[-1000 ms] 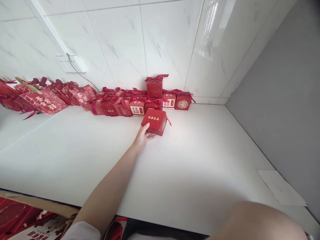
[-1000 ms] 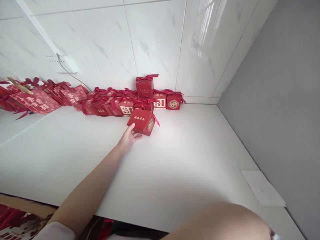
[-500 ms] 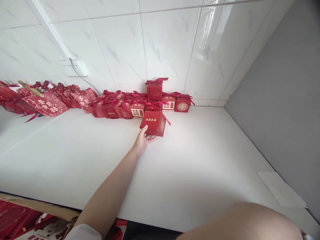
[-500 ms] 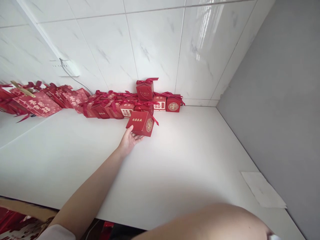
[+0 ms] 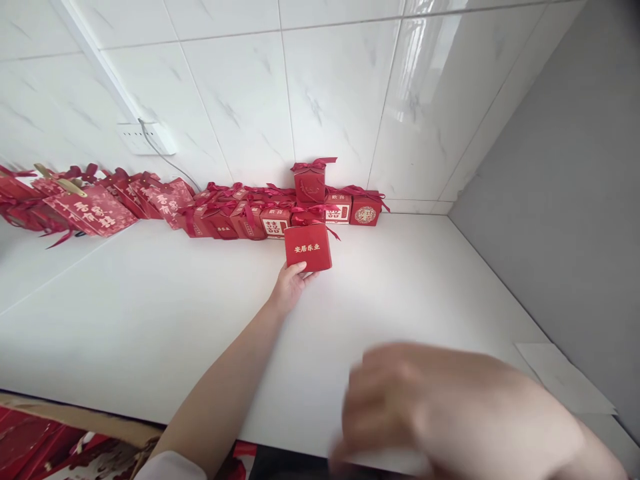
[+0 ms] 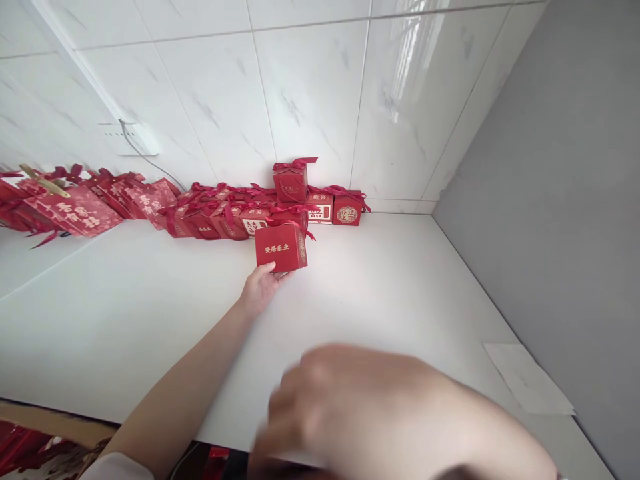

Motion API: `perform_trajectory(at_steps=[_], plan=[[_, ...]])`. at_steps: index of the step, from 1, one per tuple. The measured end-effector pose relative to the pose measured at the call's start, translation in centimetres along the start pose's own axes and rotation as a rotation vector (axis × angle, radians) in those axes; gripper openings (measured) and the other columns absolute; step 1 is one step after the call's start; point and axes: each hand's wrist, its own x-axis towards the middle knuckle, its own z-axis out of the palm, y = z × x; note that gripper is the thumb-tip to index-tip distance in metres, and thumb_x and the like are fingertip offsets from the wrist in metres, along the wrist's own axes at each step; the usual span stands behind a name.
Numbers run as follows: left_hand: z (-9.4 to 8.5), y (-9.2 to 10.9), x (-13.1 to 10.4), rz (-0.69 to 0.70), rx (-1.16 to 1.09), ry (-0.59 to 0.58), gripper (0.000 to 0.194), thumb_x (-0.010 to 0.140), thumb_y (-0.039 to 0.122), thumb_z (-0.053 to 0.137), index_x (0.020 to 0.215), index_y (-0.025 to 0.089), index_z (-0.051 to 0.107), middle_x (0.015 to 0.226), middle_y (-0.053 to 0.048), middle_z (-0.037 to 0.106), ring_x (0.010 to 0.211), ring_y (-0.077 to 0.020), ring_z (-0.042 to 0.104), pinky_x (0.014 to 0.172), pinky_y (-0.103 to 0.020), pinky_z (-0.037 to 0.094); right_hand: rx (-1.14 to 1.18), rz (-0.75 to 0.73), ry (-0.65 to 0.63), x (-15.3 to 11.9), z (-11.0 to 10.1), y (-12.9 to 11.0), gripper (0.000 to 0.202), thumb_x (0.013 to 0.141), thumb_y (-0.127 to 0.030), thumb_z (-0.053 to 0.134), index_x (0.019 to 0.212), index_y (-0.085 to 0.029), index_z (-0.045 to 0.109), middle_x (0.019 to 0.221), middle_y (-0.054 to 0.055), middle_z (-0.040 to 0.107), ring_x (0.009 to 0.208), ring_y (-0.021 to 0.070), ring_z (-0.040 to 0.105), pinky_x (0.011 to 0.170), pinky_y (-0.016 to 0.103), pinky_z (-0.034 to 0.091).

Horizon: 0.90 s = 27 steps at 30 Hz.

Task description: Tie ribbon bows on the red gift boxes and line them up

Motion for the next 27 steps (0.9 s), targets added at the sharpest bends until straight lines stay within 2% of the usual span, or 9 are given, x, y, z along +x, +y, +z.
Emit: perform_trajectory(at_steps=[2, 4, 7, 10, 14, 17, 19, 21, 27], plan=[[0.0, -0.1, -0.1, 0.019, 0.007, -0.030, 0.048, 0.072, 0.016, 0.065, 0.120, 0.022, 0.059, 0.111, -0.004, 0.069, 0.107, -0.0222, 0.063, 0.098, -0.040, 0.049, -0.219, 0.263, 0.274, 0.6, -1.0, 1.7, 0.038, 0.094, -0.050, 0.047, 0.115, -0.025, 0.066, 0.106, 0.010, 0.071, 0.098, 0.0273, 0.066, 0.084, 0.038, 0.048], [-0.2, -0.1, -0.1, 0.016, -0.010, -0.035, 0.052, 0.069, 0.014, 0.062, 0.120, 0.021, 0.059, 0.105, -0.003, 0.070, 0.103, -0.0221, 0.064, 0.096, -0.039, 0.049, -0.576, 0.725, 0.451, 1.4, -2.0, 4.0, 0.041, 0.097, -0.044, 0.044, 0.110, -0.012, 0.066, 0.098, 0.019, 0.070, 0.093, 0.0338, 0.066, 0.080, 0.043, 0.047], [-1.0, 0.6, -0.1, -0.007, 0.041, -0.062, 0.067, 0.060, 0.011, 0.059, 0.125, 0.023, 0.058, 0.107, -0.003, 0.070, 0.102, -0.0249, 0.064, 0.093, -0.040, 0.049, -0.740, 1.063, 0.396, 1.8, -3.1, 6.7, 0.033, 0.098, -0.031, 0.044, 0.103, -0.006, 0.065, 0.087, 0.021, 0.068, 0.088, 0.0350, 0.066, 0.071, 0.040, 0.046], [-2.2, 2.0, 0.2, -0.064, 0.252, -0.120, 0.082, 0.050, 0.005, 0.058, 0.129, 0.026, 0.057, 0.118, -0.004, 0.068, 0.108, -0.0292, 0.063, 0.090, -0.040, 0.050, -0.572, 0.935, 0.304, 1.4, -3.6, 7.6, 0.032, 0.097, -0.039, 0.043, 0.107, -0.016, 0.063, 0.095, 0.015, 0.068, 0.085, 0.0290, 0.067, 0.065, 0.034, 0.044], [-4.0, 3.3, 1.3, -0.098, 0.463, 0.005, 0.055, 0.052, 0.010, 0.060, 0.106, 0.017, 0.071, 0.102, -0.009, 0.073, 0.104, -0.0325, 0.064, 0.089, -0.042, 0.051, -0.445, 0.815, 0.222, 1.6, -4.0, 8.2, 0.043, 0.095, -0.053, 0.038, 0.082, -0.021, 0.064, 0.079, 0.009, 0.066, 0.070, 0.0251, 0.064, 0.059, 0.032, 0.040], [-5.3, 3.1, 2.2, 0.001, 0.518, 0.177, 0.040, 0.058, 0.016, 0.063, 0.097, 0.018, 0.072, 0.101, -0.008, 0.072, 0.101, -0.0255, 0.065, 0.089, -0.036, 0.049, -0.421, 0.777, 0.392, 2.7, -4.4, 10.1, 0.049, 0.098, -0.053, 0.028, 0.081, -0.021, 0.061, 0.081, 0.010, 0.067, 0.074, 0.0258, 0.063, 0.062, 0.033, 0.040], [-5.8, 2.9, 2.6, 0.045, 0.557, 0.268, 0.033, 0.061, 0.020, 0.063, 0.093, 0.019, 0.072, 0.098, -0.008, 0.070, 0.092, -0.0220, 0.066, 0.084, -0.035, 0.050, -0.403, 0.810, 0.587, 3.4, -4.7, 11.7, 0.044, 0.099, -0.043, 0.023, 0.100, -0.019, 0.060, 0.091, 0.013, 0.068, 0.085, 0.0280, 0.063, 0.067, 0.034, 0.041], [-5.8, 2.9, 2.6, 0.066, 0.594, 0.314, 0.026, 0.064, 0.024, 0.064, 0.088, 0.018, 0.071, 0.092, -0.008, 0.069, 0.082, -0.0208, 0.066, 0.078, -0.034, 0.051, -0.327, 0.820, 0.608, 3.7, -4.9, 12.9, 0.037, 0.098, -0.031, 0.028, 0.115, -0.016, 0.057, 0.094, 0.014, 0.067, 0.087, 0.0273, 0.063, 0.070, 0.034, 0.042], [-3.4, 5.4, 1.3, 0.150, 0.674, 0.349, 0.027, 0.078, 0.043, 0.064, 0.091, 0.020, 0.070, 0.087, -0.008, 0.070, 0.082, -0.0241, 0.066, 0.082, -0.035, 0.048, 0.216, 0.420, 0.147, 3.0, -4.6, 15.1, 0.034, 0.088, -0.025, 0.049, 0.121, -0.021, 0.060, 0.075, 0.001, 0.062, 0.071, 0.0146, 0.058, 0.069, 0.026, 0.046]])
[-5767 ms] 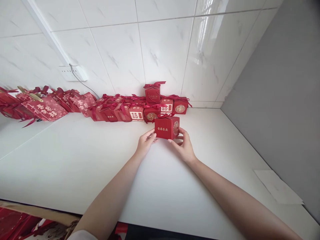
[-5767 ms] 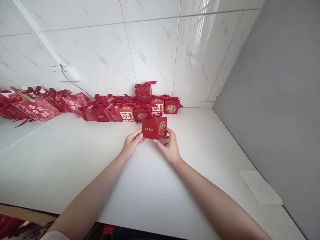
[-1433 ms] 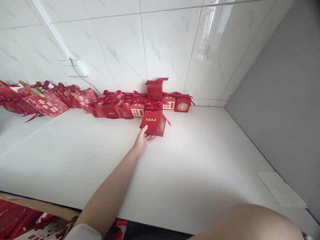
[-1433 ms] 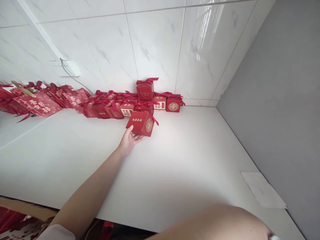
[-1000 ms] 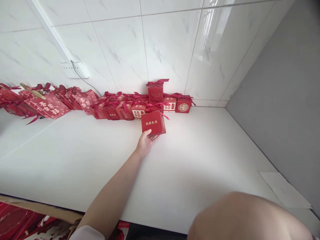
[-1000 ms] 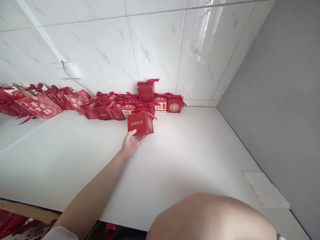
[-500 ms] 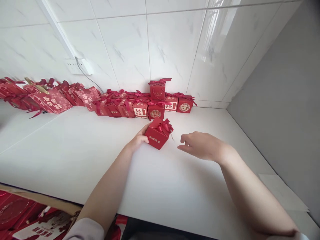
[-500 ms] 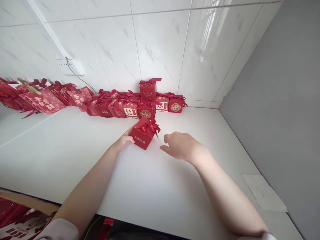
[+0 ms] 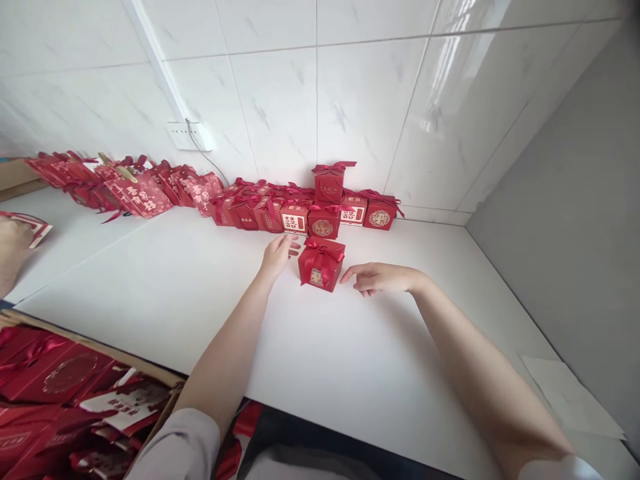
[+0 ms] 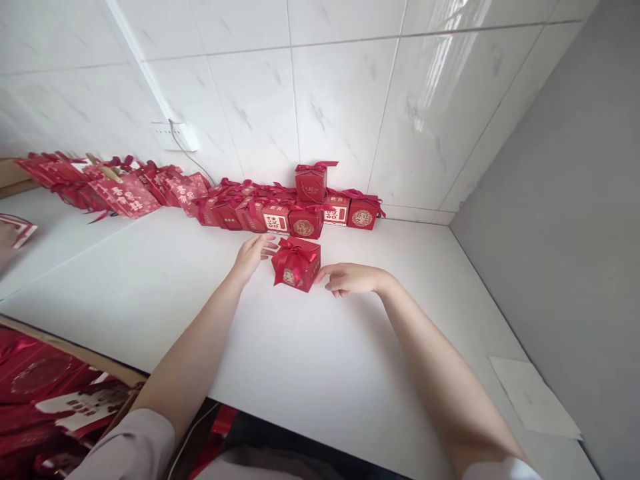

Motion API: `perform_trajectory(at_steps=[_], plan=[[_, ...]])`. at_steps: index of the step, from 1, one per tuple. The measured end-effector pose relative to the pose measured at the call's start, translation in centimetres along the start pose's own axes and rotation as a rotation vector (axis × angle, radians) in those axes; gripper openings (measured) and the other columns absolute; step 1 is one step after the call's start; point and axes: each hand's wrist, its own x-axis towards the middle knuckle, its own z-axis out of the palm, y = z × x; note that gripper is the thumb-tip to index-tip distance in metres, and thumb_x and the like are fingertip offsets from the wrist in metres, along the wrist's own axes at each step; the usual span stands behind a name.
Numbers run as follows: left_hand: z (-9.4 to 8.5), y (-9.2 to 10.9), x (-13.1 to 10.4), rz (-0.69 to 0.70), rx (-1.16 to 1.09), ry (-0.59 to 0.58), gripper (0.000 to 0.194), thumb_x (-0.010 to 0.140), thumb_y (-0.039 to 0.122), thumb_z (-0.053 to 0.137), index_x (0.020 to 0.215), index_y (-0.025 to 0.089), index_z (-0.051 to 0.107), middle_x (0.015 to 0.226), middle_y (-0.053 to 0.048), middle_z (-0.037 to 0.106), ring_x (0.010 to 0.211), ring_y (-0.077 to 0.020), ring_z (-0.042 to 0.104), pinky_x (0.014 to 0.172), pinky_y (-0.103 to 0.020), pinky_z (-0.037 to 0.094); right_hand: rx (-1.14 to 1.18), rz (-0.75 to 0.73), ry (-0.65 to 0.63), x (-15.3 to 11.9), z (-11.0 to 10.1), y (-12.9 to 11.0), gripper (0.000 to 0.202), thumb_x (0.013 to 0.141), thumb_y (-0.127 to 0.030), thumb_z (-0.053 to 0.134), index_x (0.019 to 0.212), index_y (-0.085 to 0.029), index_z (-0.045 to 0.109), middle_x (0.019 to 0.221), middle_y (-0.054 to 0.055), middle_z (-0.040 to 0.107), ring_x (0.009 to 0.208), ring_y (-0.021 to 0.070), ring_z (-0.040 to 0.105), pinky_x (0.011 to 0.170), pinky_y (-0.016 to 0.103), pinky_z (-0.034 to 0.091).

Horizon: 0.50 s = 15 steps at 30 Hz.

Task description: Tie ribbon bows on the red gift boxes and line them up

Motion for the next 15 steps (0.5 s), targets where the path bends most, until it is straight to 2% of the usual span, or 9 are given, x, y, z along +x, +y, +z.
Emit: perform_trajectory(at_steps=[2, 4, 5, 7, 9, 10, 12, 15], plan=[[0.5, 1.8, -0.8, 0.047, 0.058, 0.038, 0.032, 0.076, 0.049, 0.068, 0.094, 0.022, 0.069, 0.090, -0.009, 0.070, 0.098, -0.0292, 0.064, 0.090, -0.036, 0.046, 0.192, -0.062, -0.118, 0.7, 0.3, 1.3, 0.035, 0.086, -0.028, 0.053, 0.118, -0.017, 0.062, 0.076, 0.001, 0.060, 0.071, 0.0130, 0.057, 0.069, 0.025, 0.047], [1.8, 3.4, -1.8, 0.098, 0.194, 0.016, 0.042, 0.068, 0.052, 0.076, 0.097, 0.022, 0.067, 0.101, -0.011, 0.070, 0.117, -0.0357, 0.056, 0.098, -0.039, 0.041, 0.319, -0.050, -0.145, 1.8, 1.0, 2.8, 0.035, 0.083, -0.031, 0.059, 0.113, -0.014, 0.063, 0.074, 0.000, 0.059, 0.066, 0.0111, 0.055, 0.061, 0.022, 0.045], [2.7, 4.2, -2.3, 0.113, 0.263, -0.019, 0.050, 0.062, 0.053, 0.080, 0.099, 0.022, 0.065, 0.109, -0.013, 0.069, 0.124, -0.0388, 0.051, 0.102, -0.040, 0.038, 0.374, -0.035, -0.110, 2.4, 1.3, 3.5, 0.034, 0.081, -0.033, 0.062, 0.108, -0.013, 0.064, 0.075, 0.001, 0.059, 0.063, 0.0102, 0.054, 0.057, 0.021, 0.043], [4.7, 5.4, -3.2, 0.107, 0.408, -0.086, 0.070, 0.052, 0.054, 0.085, 0.107, 0.019, 0.062, 0.121, -0.018, 0.063, 0.134, -0.0437, 0.039, 0.107, -0.045, 0.032, 0.502, -0.034, 0.040, 3.5, 2.0, 4.8, 0.031, 0.080, -0.035, 0.064, 0.104, -0.015, 0.063, 0.082, 0.002, 0.061, 0.065, 0.0105, 0.056, 0.053, 0.020, 0.043], [6.5, 6.3, -3.8, 0.062, 0.564, -0.134, 0.087, 0.049, 0.055, 0.085, 0.119, 0.012, 0.057, 0.129, -0.025, 0.056, 0.139, -0.0467, 0.030, 0.110, -0.049, 0.027, 0.539, -0.035, 0.096, 4.3, 2.5, 5.8, 0.029, 0.080, -0.038, 0.065, 0.100, -0.017, 0.061, 0.083, 0.002, 0.061, 0.065, 0.0102, 0.057, 0.051, 0.019, 0.043], [7.2, 6.6, -3.9, 0.038, 0.718, -0.188, 0.095, 0.051, 0.057, 0.083, 0.128, 0.011, 0.051, 0.134, -0.025, 0.052, 0.139, -0.0462, 0.031, 0.110, -0.050, 0.028, 0.543, -0.032, 0.097, 4.5, 2.6, 6.1, 0.029, 0.080, -0.039, 0.066, 0.099, -0.017, 0.061, 0.083, 0.002, 0.061, 0.063, 0.0102, 0.058, 0.050, 0.019, 0.044], [8.0, 7.0, -4.2, 0.015, 1.111, -0.333, 0.109, 0.054, 0.060, 0.077, 0.142, 0.013, 0.035, 0.140, -0.025, 0.045, 0.132, -0.0437, 0.042, 0.104, -0.049, 0.036, 0.546, -0.028, 0.087, 4.9, 2.6, 6.7, 0.030, 0.079, -0.041, 0.068, 0.096, -0.018, 0.061, 0.081, 0.002, 0.061, 0.061, 0.0104, 0.058, 0.048, 0.019, 0.044], [7.9, 7.7, -5.3, 0.062, 1.457, -0.511, 0.111, 0.060, 0.062, 0.070, 0.149, 0.015, 0.023, 0.140, -0.024, 0.042, 0.117, -0.0383, 0.055, 0.092, -0.043, 0.046, 0.542, -0.030, 0.058, 5.0, 2.4, 7.1, 0.030, 0.077, -0.044, 0.069, 0.092, -0.018, 0.064, 0.082, 0.003, 0.062, 0.063, 0.0117, 0.060, 0.049, 0.020, 0.046]])
